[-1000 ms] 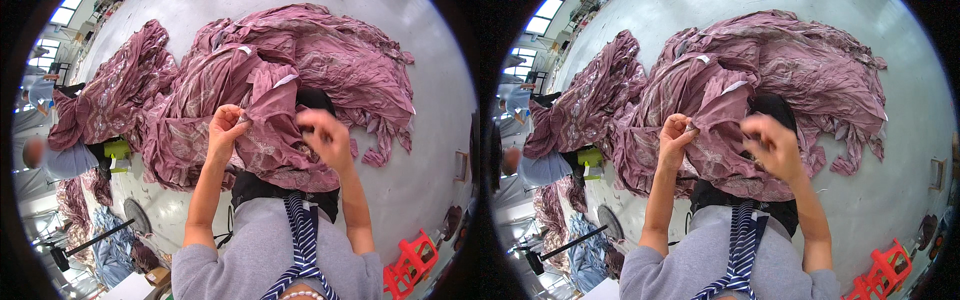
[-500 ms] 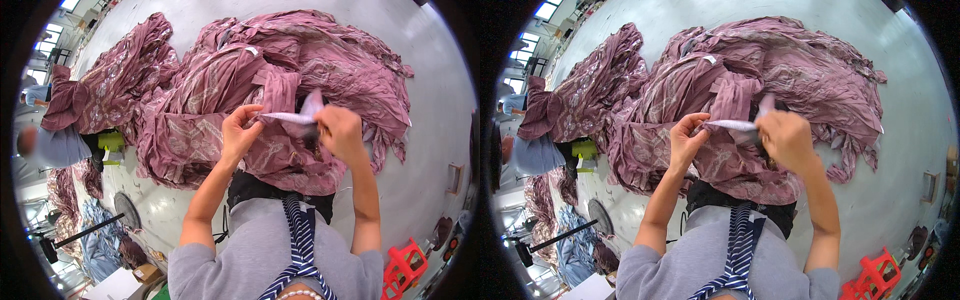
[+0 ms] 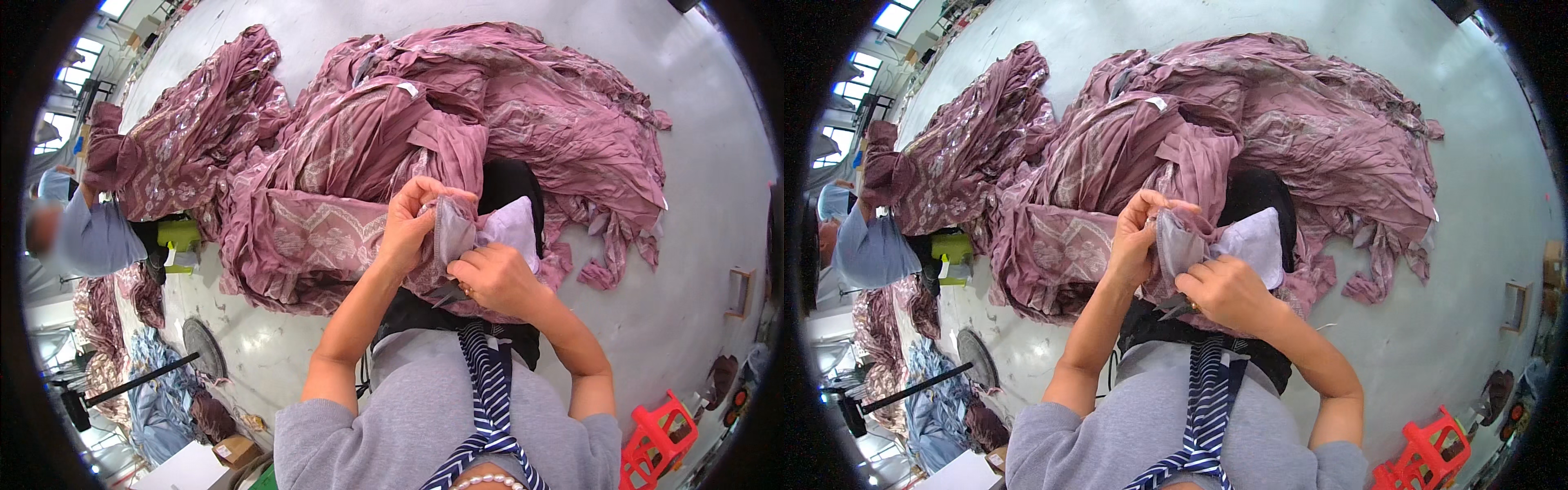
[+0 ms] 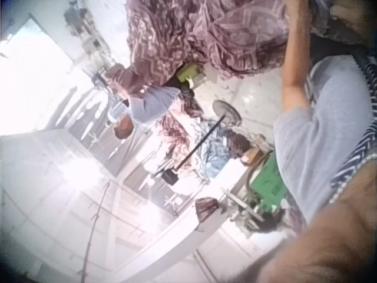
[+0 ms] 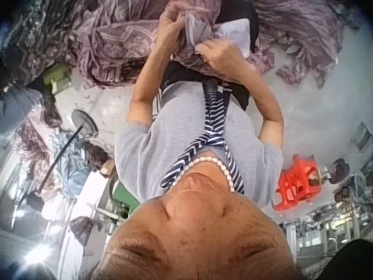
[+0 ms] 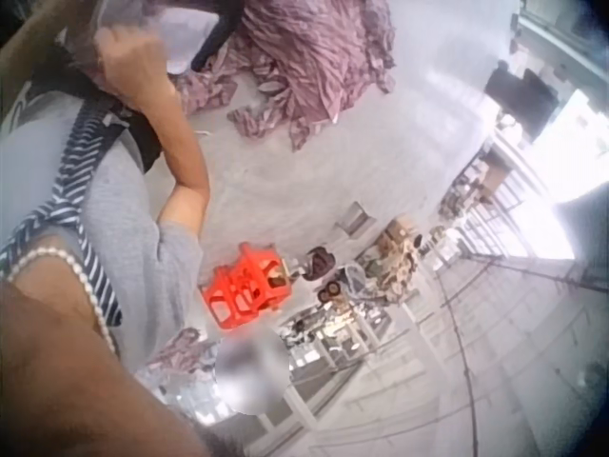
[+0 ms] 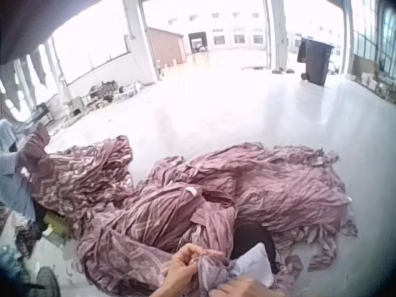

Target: The person sits on the floor and uses a small blade to trim loose threads and tags from a large pile of dusty rose fabric. They repeatedly pick up pieces, cut the edges, and place them back on the pile.

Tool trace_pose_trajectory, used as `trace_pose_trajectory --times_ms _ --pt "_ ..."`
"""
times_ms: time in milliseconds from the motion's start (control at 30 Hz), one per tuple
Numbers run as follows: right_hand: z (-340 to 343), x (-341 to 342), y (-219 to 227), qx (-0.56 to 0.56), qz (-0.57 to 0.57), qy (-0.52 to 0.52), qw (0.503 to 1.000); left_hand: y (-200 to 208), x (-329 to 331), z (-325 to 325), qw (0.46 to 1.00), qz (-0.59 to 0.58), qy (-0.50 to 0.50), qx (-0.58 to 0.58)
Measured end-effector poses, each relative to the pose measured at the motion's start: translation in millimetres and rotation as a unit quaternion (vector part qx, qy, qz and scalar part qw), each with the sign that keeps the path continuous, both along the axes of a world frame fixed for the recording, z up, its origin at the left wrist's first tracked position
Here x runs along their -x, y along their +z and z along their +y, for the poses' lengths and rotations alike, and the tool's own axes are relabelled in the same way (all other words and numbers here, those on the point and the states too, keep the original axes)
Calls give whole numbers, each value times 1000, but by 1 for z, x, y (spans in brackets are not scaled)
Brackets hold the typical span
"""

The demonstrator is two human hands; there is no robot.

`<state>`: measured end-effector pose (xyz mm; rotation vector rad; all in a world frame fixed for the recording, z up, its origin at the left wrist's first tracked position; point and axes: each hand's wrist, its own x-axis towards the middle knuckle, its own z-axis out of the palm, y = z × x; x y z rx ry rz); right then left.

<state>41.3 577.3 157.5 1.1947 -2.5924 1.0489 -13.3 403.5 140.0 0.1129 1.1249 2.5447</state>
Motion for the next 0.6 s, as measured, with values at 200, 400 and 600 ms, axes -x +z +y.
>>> trace_pose_trajectory --times_ms 200,400,600 --pt "8 19 50 189 -161 -196 949 13 -6 -7 984 82 -30 159" --pt "12 43 45 143 -268 -148 941 25 -6 -3 952 136 -74 263" --pt "13 45 30 256 -333 -171 891 20 -3 -5 945 164 -88 270"
